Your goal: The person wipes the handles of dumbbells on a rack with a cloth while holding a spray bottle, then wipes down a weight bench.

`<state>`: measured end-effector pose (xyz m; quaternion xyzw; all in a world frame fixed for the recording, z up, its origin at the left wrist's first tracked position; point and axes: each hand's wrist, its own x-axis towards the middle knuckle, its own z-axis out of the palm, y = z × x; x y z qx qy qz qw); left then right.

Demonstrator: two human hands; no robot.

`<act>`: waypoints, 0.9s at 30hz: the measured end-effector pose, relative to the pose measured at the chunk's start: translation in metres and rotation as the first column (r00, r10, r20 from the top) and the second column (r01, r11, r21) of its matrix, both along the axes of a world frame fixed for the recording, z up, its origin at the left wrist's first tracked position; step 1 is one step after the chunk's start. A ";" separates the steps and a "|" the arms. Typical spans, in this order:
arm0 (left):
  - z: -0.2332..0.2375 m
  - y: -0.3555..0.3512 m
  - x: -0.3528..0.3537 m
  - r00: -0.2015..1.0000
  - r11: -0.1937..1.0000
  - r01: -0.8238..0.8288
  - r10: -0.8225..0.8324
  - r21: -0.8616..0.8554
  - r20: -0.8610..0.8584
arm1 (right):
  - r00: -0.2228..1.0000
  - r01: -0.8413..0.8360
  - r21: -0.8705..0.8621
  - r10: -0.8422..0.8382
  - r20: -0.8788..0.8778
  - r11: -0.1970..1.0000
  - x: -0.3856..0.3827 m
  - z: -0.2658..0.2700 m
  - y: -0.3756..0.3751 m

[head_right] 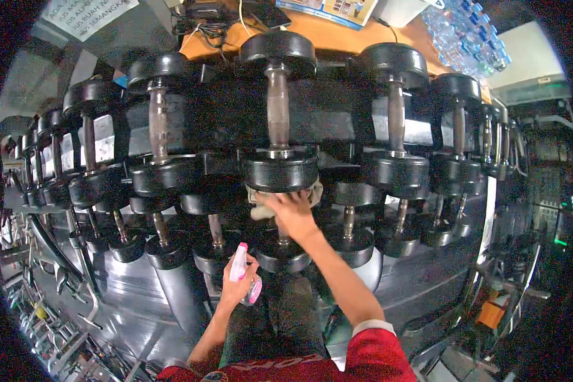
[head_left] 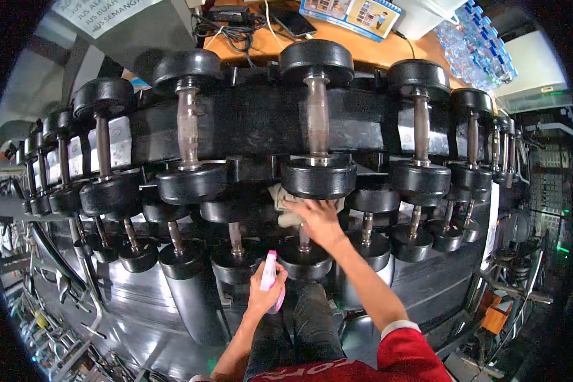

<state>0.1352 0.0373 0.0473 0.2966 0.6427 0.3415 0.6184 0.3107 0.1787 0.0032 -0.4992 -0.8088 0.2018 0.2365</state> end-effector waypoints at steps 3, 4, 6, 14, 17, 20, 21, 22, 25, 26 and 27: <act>-0.001 0.003 -0.006 1.000 1.000 0.012 -0.012 0.012 -0.001 | 0.987 0.140 -0.120 -0.129 0.095 0.983 0.016 -0.037 0.020; -0.001 0.003 -0.009 1.000 1.000 0.018 -0.018 0.009 -0.009 | 0.969 0.241 -0.159 -0.228 0.096 0.957 0.023 -0.052 0.026; 0.002 0.004 -0.013 1.000 1.000 -0.006 0.006 -0.011 0.007 | 0.957 0.285 -0.155 -0.290 -0.008 0.946 0.044 -0.038 0.037; -0.007 -0.006 -0.026 0.993 0.994 -0.109 0.109 -0.009 0.037 | 0.962 0.223 -0.299 -0.160 0.223 0.928 0.052 -0.037 0.092; -0.010 -0.009 -0.029 0.992 0.994 -0.111 0.110 0.016 0.064 | 0.976 0.169 -0.354 -0.105 0.192 0.920 0.065 -0.012 0.078; -0.013 -0.008 -0.030 0.995 0.995 -0.096 0.096 -0.040 0.012 | 0.974 0.163 -0.413 -0.078 0.215 0.896 0.079 0.002 0.083; -0.012 -0.005 -0.032 0.995 0.994 -0.101 0.101 -0.034 0.008 | 0.973 0.158 -0.428 -0.067 0.219 0.890 0.081 0.007 0.087; -0.011 -0.005 -0.033 0.996 0.995 -0.094 0.094 -0.014 -0.002 | 0.974 0.142 -0.439 -0.048 0.219 0.887 0.080 0.010 0.089; -0.007 -0.007 -0.030 0.994 0.994 -0.106 0.106 0.009 0.001 | 0.978 0.074 -0.457 0.025 0.208 0.886 0.064 0.005 0.093; -0.006 -0.007 -0.028 0.992 0.991 -0.130 0.129 0.020 0.011 | 0.977 0.046 -0.453 0.055 0.208 0.891 0.054 -0.004 0.096; -0.003 -0.007 -0.027 0.991 0.991 -0.134 0.134 0.022 0.007 | 0.975 0.025 -0.455 0.079 0.208 0.890 0.046 -0.011 0.097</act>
